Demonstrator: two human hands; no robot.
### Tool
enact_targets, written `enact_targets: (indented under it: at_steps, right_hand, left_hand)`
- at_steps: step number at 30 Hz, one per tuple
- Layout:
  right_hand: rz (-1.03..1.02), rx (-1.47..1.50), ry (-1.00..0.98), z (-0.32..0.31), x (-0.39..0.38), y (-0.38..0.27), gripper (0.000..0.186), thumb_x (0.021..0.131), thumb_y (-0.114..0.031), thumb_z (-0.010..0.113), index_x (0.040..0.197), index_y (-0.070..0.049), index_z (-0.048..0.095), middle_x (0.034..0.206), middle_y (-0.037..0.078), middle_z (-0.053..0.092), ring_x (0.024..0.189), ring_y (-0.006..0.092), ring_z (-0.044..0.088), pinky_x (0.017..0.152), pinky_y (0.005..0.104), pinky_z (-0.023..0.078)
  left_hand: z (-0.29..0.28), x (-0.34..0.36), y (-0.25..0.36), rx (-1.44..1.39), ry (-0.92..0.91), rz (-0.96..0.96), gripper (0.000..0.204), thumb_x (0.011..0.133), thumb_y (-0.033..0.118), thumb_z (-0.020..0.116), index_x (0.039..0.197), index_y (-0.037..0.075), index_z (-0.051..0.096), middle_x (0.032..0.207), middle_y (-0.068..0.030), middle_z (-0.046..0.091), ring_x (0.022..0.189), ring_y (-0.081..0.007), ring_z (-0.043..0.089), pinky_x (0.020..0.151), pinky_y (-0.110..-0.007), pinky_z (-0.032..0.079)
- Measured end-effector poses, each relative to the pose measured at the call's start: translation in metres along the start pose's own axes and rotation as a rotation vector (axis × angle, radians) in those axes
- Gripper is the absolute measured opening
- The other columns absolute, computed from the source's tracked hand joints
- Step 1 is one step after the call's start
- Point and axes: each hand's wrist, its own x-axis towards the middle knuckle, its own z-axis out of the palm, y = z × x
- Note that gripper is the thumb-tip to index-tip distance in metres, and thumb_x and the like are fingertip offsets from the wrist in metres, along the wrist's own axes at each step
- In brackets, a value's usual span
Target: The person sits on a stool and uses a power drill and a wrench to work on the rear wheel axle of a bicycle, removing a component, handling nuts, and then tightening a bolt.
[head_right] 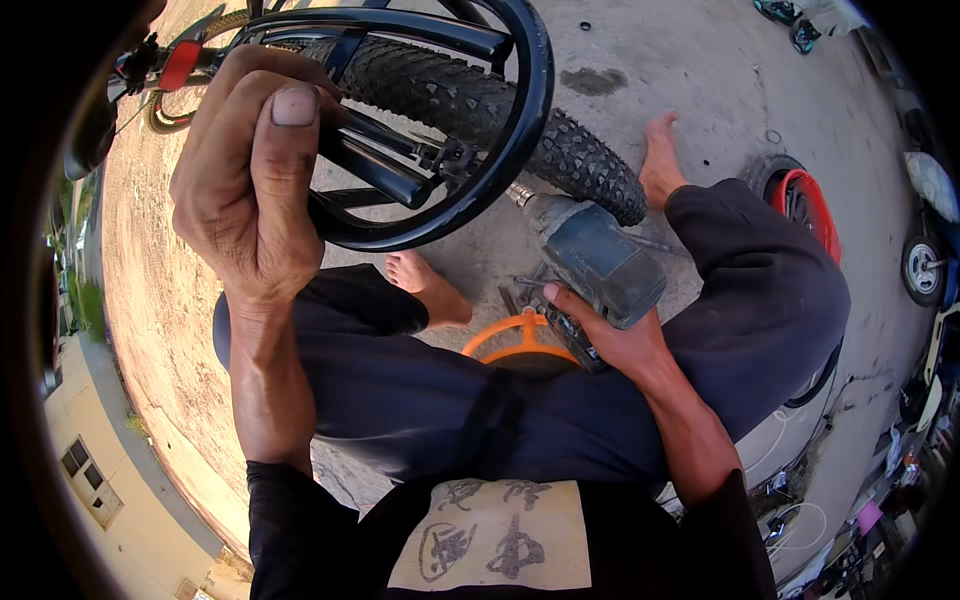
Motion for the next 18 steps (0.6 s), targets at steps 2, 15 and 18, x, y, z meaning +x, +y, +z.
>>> enact_targets:
  at_steps: [2, 15, 18]
  right_hand:
    - [-0.099, -0.021, 0.013, 0.002, 0.0, 0.003, 0.035, 0.087, -0.019, 0.083, 0.113, -0.001, 0.069, 0.103, 0.007, 0.072, 0.092, 0.0166, 0.065, 0.081, 0.0351, 0.053]
    - [-0.006, -0.053, -0.001, 0.014, -0.001, 0.012, 0.037, 0.089, -0.024, 0.081, 0.115, -0.002, 0.068, 0.105, 0.01, 0.071, 0.093, 0.0178, 0.065, 0.082, 0.0353, 0.053]
    - [-0.02, -0.057, -0.015, 0.017, 0.0, 0.016, 0.039, 0.089, -0.026, 0.081, 0.117, -0.002, 0.068, 0.108, 0.011, 0.071, 0.096, 0.0201, 0.066, 0.084, 0.0365, 0.053]
  left_hand:
    - [0.0, -0.001, 0.001, 0.001, -0.002, -0.017, 0.03, 0.103, 0.013, 0.055, 0.082, -0.006, 0.063, 0.084, -0.0108, 0.065, 0.069, -0.0123, 0.056, 0.064, -0.025, 0.044]
    - [-0.002, 0.001, 0.006, 0.014, -0.038, -0.034, 0.034, 0.104, 0.018, 0.052, 0.082, -0.006, 0.064, 0.086, -0.0115, 0.064, 0.075, -0.0141, 0.056, 0.067, -0.025, 0.042]
    - [-0.003, -0.001, 0.006, 0.05, -0.033, -0.085, 0.036, 0.104, 0.019, 0.051, 0.081, -0.005, 0.063, 0.087, -0.0116, 0.064, 0.075, -0.0135, 0.055, 0.066, -0.025, 0.041]
